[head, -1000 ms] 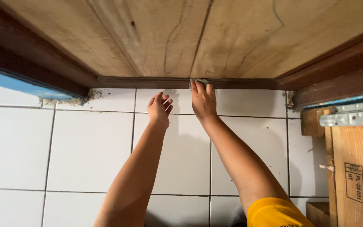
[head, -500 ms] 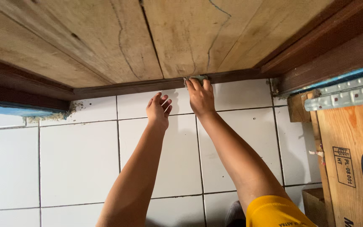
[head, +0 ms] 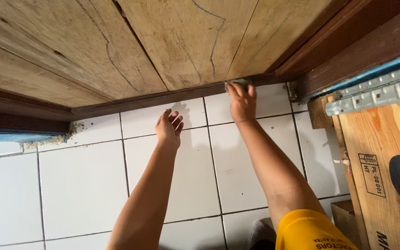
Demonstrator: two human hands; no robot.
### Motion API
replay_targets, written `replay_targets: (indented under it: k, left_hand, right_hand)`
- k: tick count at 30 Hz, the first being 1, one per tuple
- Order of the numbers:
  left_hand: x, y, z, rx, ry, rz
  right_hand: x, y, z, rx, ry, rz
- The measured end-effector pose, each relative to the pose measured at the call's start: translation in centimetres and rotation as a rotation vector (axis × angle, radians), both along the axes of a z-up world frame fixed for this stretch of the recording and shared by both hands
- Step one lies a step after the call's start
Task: The person wipes a wooden door and its frame with a small grey cloth, moving it across different panels and down to the bottom edge.
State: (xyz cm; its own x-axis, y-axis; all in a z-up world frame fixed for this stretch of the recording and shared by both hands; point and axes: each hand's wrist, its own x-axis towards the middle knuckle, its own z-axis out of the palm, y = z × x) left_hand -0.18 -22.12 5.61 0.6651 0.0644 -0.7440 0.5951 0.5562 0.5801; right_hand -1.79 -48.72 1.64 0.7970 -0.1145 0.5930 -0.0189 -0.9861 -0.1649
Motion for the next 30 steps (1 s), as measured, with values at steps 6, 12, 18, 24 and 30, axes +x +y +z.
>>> replay_targets:
  k: [6,12,18,24,30]
  left_hand:
    - [0.0,0.5,0.1,-0.006,-0.013,-0.008]
    - [-0.4,2.5,0.2,-0.016,-0.029,0.02]
    - [-0.7,4.4,0.9,-0.015,-0.045,0.047]
    - [-0.9,5.9,1.3,0.001,-0.044,0.046]
    - [-1.0,7.0,1.0,0.005,-0.042,0.047]
  right_hand:
    - [-0.4,-2.5,-0.6,0.034,-0.002,-0.112]
    - [-0.7,-3.4,-0.5,0.19,-0.095,-0.171]
    - [-0.1,-2.7,3.7,1.329,-0.499,-0.568]
    - [4.6,-1.8,2.7,1.925,-0.631,-0.386]
    - [6.8,3.5,-2.6,1.971,-0.541,-0.228]
